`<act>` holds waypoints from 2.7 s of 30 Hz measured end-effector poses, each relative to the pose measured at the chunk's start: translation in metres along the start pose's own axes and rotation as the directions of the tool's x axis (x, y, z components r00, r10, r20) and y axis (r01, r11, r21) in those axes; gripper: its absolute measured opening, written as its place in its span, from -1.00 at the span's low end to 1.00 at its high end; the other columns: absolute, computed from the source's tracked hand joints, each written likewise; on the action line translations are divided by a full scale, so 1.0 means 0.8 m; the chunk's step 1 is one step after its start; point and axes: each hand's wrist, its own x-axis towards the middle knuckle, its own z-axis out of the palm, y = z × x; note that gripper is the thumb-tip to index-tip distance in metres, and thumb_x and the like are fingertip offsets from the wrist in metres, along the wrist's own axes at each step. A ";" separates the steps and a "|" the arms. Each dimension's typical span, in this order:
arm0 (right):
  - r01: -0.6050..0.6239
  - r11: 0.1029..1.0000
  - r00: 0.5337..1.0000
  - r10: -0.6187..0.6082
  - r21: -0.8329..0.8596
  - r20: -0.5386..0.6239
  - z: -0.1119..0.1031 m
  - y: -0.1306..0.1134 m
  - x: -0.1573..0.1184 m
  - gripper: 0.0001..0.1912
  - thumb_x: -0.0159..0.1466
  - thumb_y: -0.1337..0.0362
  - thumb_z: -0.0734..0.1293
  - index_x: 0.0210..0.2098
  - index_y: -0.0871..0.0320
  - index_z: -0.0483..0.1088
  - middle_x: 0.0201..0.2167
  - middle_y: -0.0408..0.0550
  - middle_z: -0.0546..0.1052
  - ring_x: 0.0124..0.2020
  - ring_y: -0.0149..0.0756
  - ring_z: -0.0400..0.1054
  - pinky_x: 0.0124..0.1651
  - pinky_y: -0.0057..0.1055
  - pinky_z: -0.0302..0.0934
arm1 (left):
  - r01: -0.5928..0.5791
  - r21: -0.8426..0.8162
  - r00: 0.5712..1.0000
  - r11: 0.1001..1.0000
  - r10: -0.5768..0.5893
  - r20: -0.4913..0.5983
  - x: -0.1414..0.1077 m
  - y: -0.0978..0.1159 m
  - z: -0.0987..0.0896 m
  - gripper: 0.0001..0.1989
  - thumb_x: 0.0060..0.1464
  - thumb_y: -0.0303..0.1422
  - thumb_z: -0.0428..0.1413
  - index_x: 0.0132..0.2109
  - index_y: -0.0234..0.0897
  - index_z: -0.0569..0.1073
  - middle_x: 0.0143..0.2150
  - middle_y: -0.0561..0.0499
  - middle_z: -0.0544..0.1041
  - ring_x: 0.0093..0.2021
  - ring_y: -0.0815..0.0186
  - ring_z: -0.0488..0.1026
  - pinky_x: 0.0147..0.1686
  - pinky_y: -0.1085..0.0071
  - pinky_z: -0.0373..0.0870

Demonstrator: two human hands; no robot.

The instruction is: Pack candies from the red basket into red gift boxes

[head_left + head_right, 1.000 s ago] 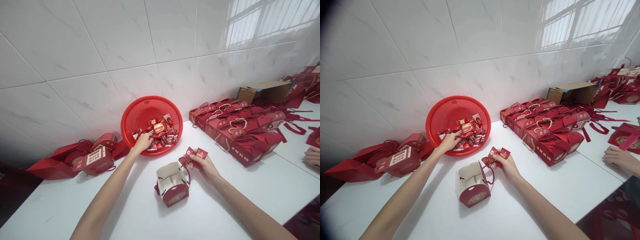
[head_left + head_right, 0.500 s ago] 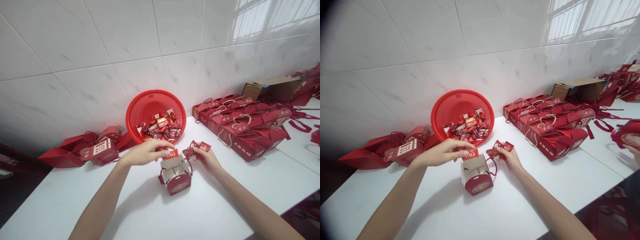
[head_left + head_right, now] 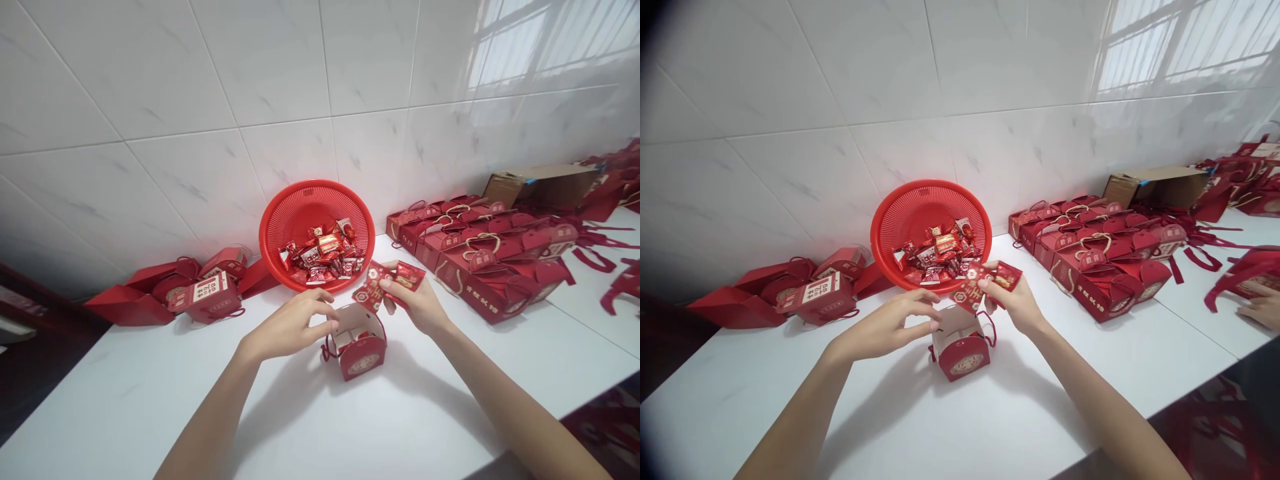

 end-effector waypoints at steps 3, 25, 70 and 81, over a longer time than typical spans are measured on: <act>-0.007 0.975 0.964 0.065 -0.221 0.257 0.017 -0.018 0.003 -0.69 0.15 0.07 0.47 -0.26 0.14 0.44 -0.59 -0.20 0.46 -0.65 -0.43 0.24 -0.58 -0.47 0.11 | 0.017 -0.125 0.998 0.992 -0.008 0.070 0.000 -0.011 0.004 -0.69 0.21 -0.22 0.07 0.01 -0.15 0.59 0.08 -0.06 0.58 0.01 0.13 0.51 -0.04 0.32 0.43; 0.397 0.654 0.875 -0.058 -0.644 0.480 0.038 -0.022 0.038 -0.85 0.32 0.18 0.34 -0.26 0.12 0.50 -0.26 -0.04 0.63 -0.21 -0.18 0.51 -0.16 -0.36 0.27 | 0.033 -0.297 0.997 0.954 -0.013 0.070 0.037 -0.037 0.003 -0.48 -0.16 -0.47 0.14 0.03 -0.20 0.58 0.09 -0.03 0.58 0.05 0.11 0.48 0.01 0.30 0.41; 0.432 0.605 0.875 -0.460 -0.669 0.150 0.013 0.122 -0.018 -0.72 0.38 0.23 0.27 0.08 0.08 0.31 0.17 0.19 0.43 0.23 -0.06 0.34 0.19 -0.08 0.33 | 0.064 -0.083 0.911 0.995 -0.092 -0.401 0.053 -0.048 0.044 -0.50 0.05 -0.41 0.17 0.18 -0.18 0.46 0.13 -0.12 0.53 0.14 0.04 0.42 0.17 0.08 0.34; 0.081 0.891 0.996 -0.092 -0.447 -0.001 -0.007 0.136 0.003 -0.51 0.35 0.00 0.24 0.19 0.06 0.24 0.21 0.15 0.43 0.20 -0.09 0.37 0.19 -0.08 0.32 | 0.105 -0.124 0.965 0.987 -0.131 -0.226 0.056 -0.050 0.049 -0.75 0.11 -0.25 0.14 -0.13 -0.20 0.64 0.11 -0.15 0.53 0.22 0.01 0.40 0.19 0.12 0.35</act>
